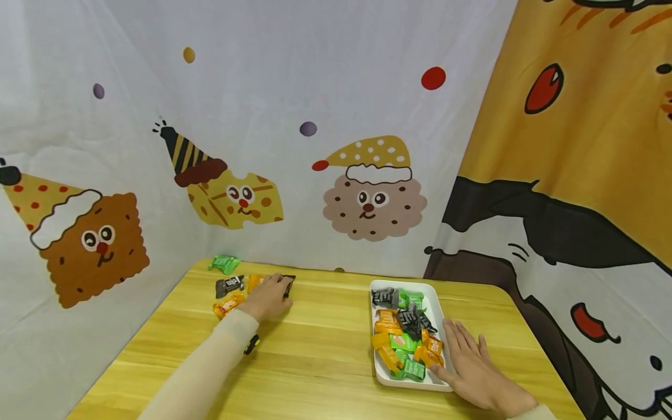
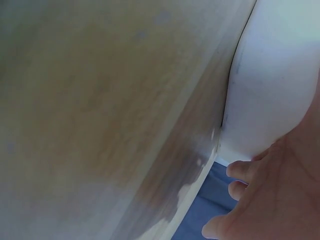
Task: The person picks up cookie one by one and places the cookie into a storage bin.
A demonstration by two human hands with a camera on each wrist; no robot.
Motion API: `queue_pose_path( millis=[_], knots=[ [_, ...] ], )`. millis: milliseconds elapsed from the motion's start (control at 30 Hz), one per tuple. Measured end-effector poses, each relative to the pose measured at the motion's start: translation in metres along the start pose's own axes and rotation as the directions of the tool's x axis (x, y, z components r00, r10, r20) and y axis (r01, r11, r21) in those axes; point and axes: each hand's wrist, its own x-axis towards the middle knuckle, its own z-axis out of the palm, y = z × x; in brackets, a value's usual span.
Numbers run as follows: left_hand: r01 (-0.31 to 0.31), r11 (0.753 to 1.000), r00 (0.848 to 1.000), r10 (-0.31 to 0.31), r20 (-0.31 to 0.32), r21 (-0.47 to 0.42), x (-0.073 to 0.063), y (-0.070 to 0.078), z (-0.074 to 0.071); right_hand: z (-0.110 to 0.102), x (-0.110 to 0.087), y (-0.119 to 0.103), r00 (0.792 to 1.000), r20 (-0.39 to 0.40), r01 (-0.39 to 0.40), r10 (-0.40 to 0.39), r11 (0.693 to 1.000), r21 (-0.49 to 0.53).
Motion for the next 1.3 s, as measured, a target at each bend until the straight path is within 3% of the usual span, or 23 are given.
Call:
queue_pose_path(
  millis=[633,1300],
  knots=[
    [-0.056,0.998,0.997,0.055,-0.059,-0.021,0.001,-0.0013,0.0011,-0.0001,0.0009,-0.0018,1.0,-0.01,0.003,-0.004,1.0,-0.031],
    [-0.066,0.997,0.997,0.065,-0.042,-0.035,0.0055,0.0046,0.0069,-0.002,-0.0007,-0.0025,0.999,-0.029,0.023,-0.024,0.999,-0.038]
  ],
)
